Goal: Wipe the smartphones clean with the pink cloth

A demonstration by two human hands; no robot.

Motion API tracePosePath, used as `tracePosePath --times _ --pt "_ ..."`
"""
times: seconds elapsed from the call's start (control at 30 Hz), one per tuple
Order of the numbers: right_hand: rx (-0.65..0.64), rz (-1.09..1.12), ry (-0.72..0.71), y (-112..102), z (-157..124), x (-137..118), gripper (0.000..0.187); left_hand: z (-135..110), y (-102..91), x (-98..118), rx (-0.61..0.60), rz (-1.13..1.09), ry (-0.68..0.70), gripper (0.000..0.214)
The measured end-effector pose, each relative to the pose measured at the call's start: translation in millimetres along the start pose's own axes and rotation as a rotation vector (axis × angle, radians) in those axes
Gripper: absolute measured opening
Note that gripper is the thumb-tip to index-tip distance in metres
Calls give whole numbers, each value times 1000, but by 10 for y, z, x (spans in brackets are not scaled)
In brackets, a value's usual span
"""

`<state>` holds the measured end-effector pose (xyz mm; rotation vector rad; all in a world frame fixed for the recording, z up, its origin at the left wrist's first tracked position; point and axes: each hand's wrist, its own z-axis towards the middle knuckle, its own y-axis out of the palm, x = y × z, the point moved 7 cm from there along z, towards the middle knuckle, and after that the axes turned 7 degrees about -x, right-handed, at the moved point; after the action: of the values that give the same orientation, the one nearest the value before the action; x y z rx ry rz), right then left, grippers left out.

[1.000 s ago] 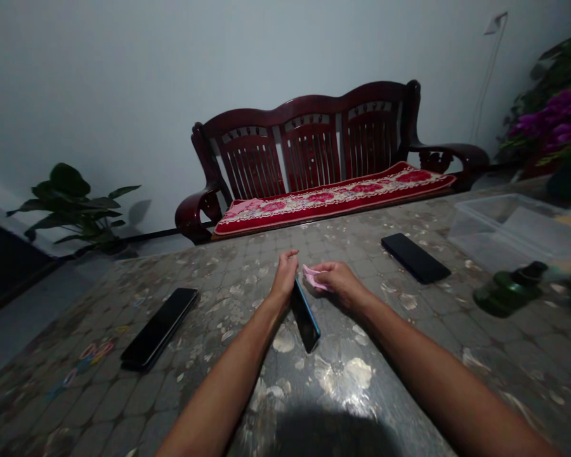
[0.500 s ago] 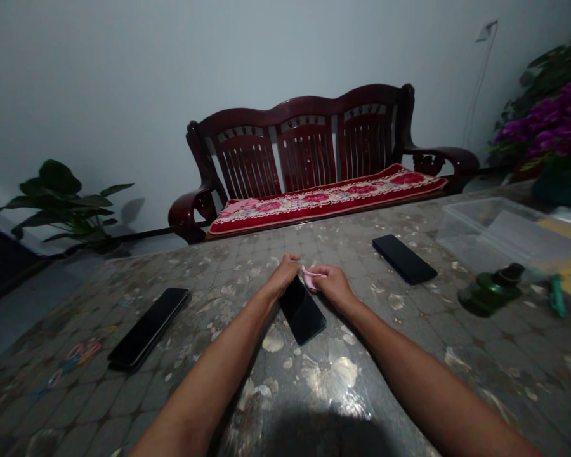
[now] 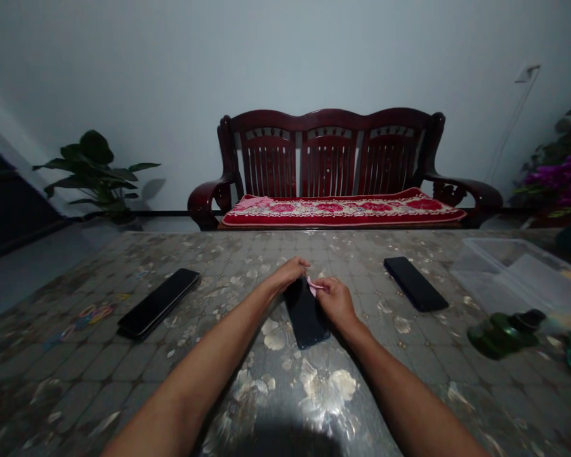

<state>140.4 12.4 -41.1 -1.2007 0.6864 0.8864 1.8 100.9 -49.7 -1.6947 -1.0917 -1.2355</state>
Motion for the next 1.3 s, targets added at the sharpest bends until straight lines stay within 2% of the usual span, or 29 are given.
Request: tracePosePath --times 0.17,0.5,0.77,1.1,1.2,1.3 --pt "29 -104 -87 33 -43 -59 34 44 37 71 -77 -21 16 19" --pt "93 -200 -68 62 -16 -58 30 121 209 224 -254 43 2 20" --pt "100 -172 -33 77 195 18 30 225 194 297 -267 90 18 22" --pt "41 -300 -191 136 179 -58 32 200 255 259 -326 181 82 29" --pt "50 -265 -203 131 170 -42 33 147 207 314 -320 244 129 33" --pt "95 -179 -189 75 172 15 36 -7 29 389 -290 340 198 35"
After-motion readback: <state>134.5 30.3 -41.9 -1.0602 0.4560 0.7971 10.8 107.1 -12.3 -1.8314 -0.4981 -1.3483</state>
